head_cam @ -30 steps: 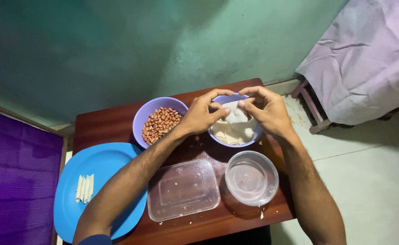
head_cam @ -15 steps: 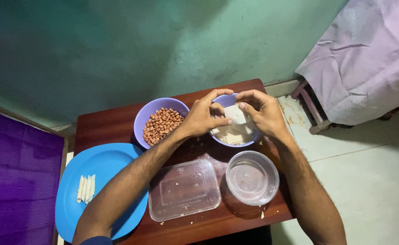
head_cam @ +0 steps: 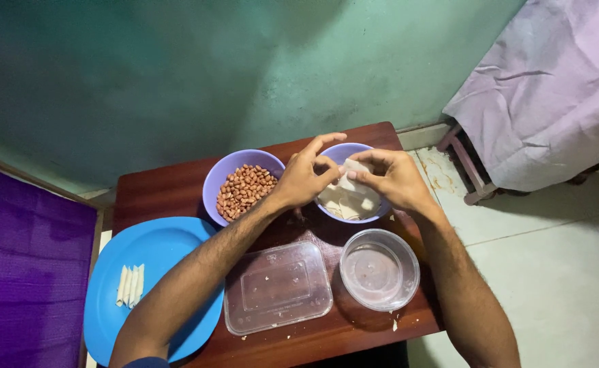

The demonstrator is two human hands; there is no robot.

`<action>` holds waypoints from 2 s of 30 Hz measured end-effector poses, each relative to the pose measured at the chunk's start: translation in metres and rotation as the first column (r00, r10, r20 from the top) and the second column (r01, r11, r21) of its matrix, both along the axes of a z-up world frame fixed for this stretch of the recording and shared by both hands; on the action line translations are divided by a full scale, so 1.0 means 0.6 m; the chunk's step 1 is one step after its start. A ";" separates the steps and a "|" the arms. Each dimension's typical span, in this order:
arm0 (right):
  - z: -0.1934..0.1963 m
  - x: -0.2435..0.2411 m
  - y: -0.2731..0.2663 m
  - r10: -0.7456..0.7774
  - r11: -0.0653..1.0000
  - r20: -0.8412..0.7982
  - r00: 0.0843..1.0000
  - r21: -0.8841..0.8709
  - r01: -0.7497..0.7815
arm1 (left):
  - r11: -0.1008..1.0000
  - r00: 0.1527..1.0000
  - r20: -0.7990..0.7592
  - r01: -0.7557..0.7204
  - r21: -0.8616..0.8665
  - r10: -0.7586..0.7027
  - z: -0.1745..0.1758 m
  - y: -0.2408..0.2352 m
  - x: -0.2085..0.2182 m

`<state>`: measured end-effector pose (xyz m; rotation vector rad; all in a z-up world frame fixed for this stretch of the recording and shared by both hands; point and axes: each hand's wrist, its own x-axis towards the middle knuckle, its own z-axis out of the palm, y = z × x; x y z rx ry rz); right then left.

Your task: The person rolls a thin sheet of dough into a cylindrical shape by hand and places it on a blue plate. They then take another sheet of dough, place it on a clear plastic container, and begin to fold it.

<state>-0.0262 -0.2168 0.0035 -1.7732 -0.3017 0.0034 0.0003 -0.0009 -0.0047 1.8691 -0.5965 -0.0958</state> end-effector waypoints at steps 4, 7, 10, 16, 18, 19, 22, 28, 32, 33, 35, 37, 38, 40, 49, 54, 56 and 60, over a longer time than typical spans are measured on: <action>0.009 -0.006 0.008 -0.027 0.997 -0.008 1.000 0.076 0.027 | 0.999 0.999 0.023 0.037 -0.024 -0.036 0.009 0.002 -0.006; -0.006 0.004 0.000 -0.034 0.983 -0.050 0.998 0.176 0.042 | 0.998 0.999 0.015 0.030 -0.063 -0.030 0.002 0.000 -0.006; -0.025 0.015 -0.007 -0.027 0.982 -0.060 0.998 0.187 0.038 | 0.991 1.000 -0.008 0.008 -0.134 -0.009 -0.012 0.002 -0.001; 0.006 -0.001 0.000 -0.057 0.986 -0.073 0.996 0.154 0.068 | 0.973 0.998 -0.047 -0.050 -0.226 0.040 -0.010 0.007 0.001; 0.003 0.000 0.000 -0.017 0.992 -0.052 0.998 0.126 0.024 | 0.961 0.996 -0.085 -0.043 -0.275 0.020 -0.008 0.009 0.003; 0.006 -0.001 0.000 -0.017 0.992 -0.052 0.999 0.125 0.023 | 0.960 0.996 -0.084 -0.044 -0.276 0.021 -0.009 0.009 0.004; 0.006 -0.001 0.001 -0.002 0.996 -0.020 1.000 0.085 0.003 | 0.972 0.998 -0.062 -0.028 -0.232 0.013 -0.009 0.009 0.005; -0.002 0.000 0.000 -0.016 0.987 -0.053 0.998 0.157 0.024 | 0.988 1.000 -0.014 -0.021 -0.155 0.019 -0.002 0.011 0.001; -0.011 0.005 -0.005 -0.040 0.988 -0.059 0.997 0.144 0.048 | 0.990 0.999 -0.016 -0.030 -0.139 0.028 -0.001 0.008 0.002; -0.015 0.007 -0.007 -0.042 0.991 -0.042 0.998 0.128 0.047 | 0.989 1.000 -0.009 -0.029 -0.143 0.028 -0.002 0.007 0.002; 0.002 -0.003 -0.005 -0.052 0.995 -0.023 0.998 0.087 0.054 | 0.989 0.999 -0.009 -0.033 -0.145 0.032 0.000 0.006 -0.001; 0.008 -0.004 -0.008 -0.060 0.997 0.000 0.998 0.047 0.060 | 0.988 0.999 -0.005 -0.039 -0.147 0.038 0.005 0.005 -0.002; 0.004 0.000 -0.011 -0.060 0.998 0.016 0.998 0.021 0.060 | 0.989 0.999 -0.005 -0.033 -0.147 0.033 0.007 0.005 -0.002; 0.009 -0.001 -0.011 -0.061 0.998 0.033 0.998 -0.005 0.062 | 0.989 1.000 -0.003 -0.025 -0.146 0.025 0.011 0.004 -0.003; 0.011 -0.004 -0.010 -0.125 0.978 0.118 0.985 -0.155 0.143 | 0.991 0.989 0.087 -0.112 -0.070 0.118 0.018 0.006 -0.003; 0.007 -0.006 -0.003 -0.069 0.989 0.381 0.922 -0.095 0.113 | 0.982 0.930 0.316 -0.182 -0.049 0.188 0.013 0.019 0.000; 0.008 -0.016 0.008 -0.068 0.996 0.288 0.955 -0.031 0.080 | 0.981 0.953 0.236 -0.182 -0.061 0.192 0.026 0.022 -0.019; 0.047 -0.037 0.023 -0.018 0.999 0.170 0.985 0.049 0.009 | 0.980 0.969 0.150 -0.185 -0.069 0.194 0.063 0.033 -0.060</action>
